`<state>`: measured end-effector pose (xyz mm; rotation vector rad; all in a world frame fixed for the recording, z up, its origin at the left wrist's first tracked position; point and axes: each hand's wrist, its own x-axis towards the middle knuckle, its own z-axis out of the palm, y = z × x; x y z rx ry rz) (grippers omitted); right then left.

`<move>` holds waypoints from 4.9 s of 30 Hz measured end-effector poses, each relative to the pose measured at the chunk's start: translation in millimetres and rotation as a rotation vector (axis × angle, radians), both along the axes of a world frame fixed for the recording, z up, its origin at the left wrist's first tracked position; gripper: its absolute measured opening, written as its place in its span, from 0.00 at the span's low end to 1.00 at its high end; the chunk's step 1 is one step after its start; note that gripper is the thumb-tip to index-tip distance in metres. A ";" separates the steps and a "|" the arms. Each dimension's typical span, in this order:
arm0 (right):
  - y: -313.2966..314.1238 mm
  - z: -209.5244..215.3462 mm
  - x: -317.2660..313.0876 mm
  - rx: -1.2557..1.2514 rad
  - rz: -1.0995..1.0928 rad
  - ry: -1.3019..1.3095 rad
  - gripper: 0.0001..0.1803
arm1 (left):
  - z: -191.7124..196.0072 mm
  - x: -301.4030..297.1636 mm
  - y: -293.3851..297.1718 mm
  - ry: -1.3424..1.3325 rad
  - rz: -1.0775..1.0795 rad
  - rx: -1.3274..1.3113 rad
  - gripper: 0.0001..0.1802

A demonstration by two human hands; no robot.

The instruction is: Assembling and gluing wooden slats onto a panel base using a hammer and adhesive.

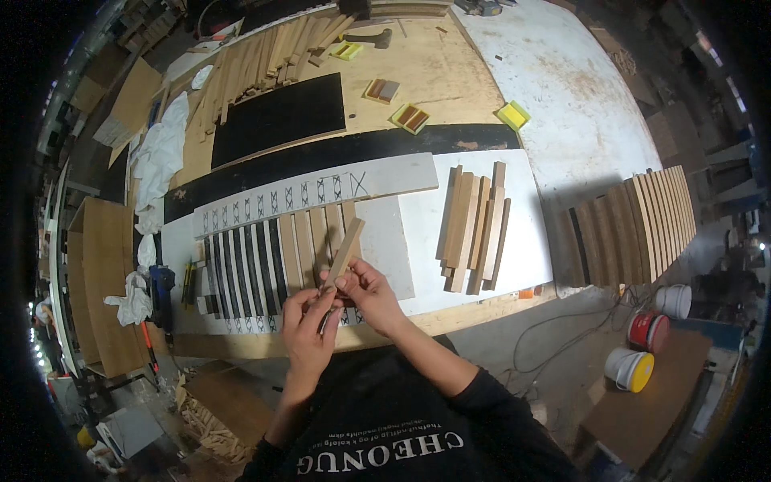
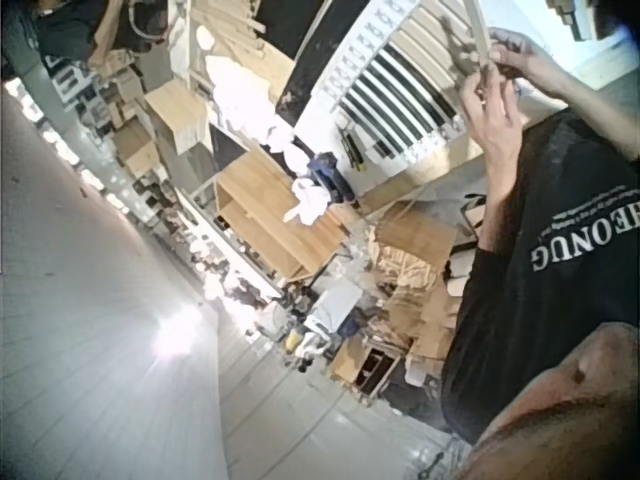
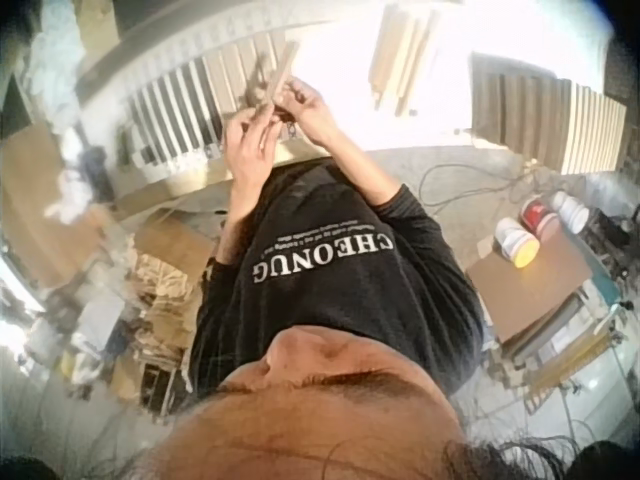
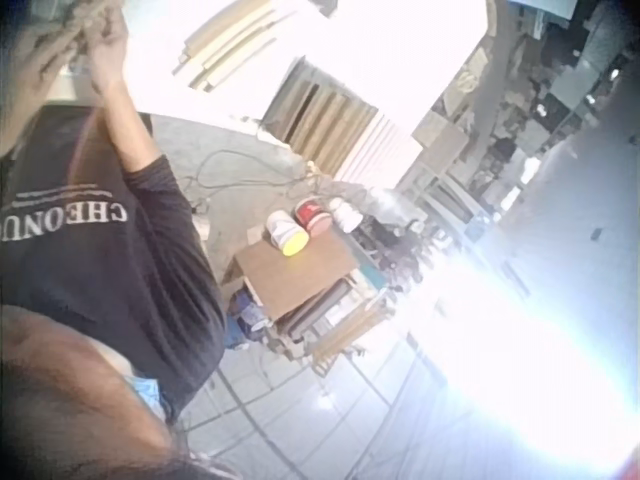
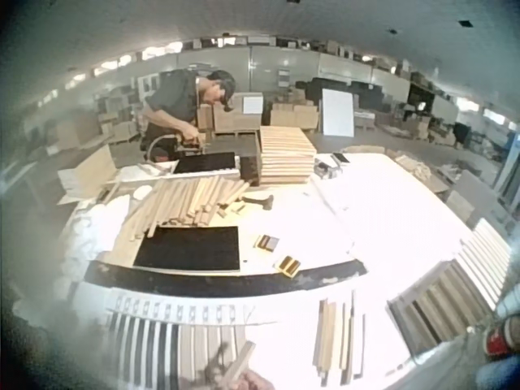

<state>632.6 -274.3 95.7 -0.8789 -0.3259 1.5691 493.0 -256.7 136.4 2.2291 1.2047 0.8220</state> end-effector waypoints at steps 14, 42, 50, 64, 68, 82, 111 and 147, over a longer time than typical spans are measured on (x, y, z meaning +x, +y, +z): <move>-7.2 -17.0 90.6 0.025 -0.352 -1.825 0.31 | -55.1 -66.3 44.1 -0.072 0.445 -0.082 0.18; -27.8 -8.9 151.3 -0.582 0.036 -1.942 0.50 | -83.2 -55.0 61.3 0.191 0.304 0.081 0.21; -38.8 -12.7 162.6 -0.541 -0.014 -1.729 0.51 | -77.5 -59.1 44.4 -0.064 0.329 -0.092 0.22; -28.1 26.7 131.6 -0.105 -0.365 -0.185 0.21 | 6.0 65.6 10.9 -0.394 -0.235 -0.317 0.18; -19.2 30.9 81.3 -0.004 -0.204 -0.104 0.21 | 15.6 85.8 6.1 -0.374 -0.180 -0.326 0.23; -33.0 34.0 37.9 -0.231 0.331 0.105 0.27 | -72.4 -107.4 31.7 -0.353 0.472 -0.295 0.21; 8.0 28.1 27.9 -0.067 0.294 -0.175 0.21 | -62.6 -84.3 52.5 0.354 0.392 -0.040 0.17; 23.8 22.7 -14.5 -0.111 0.131 0.293 0.29 | -48.8 -92.1 62.9 0.211 0.388 0.029 0.17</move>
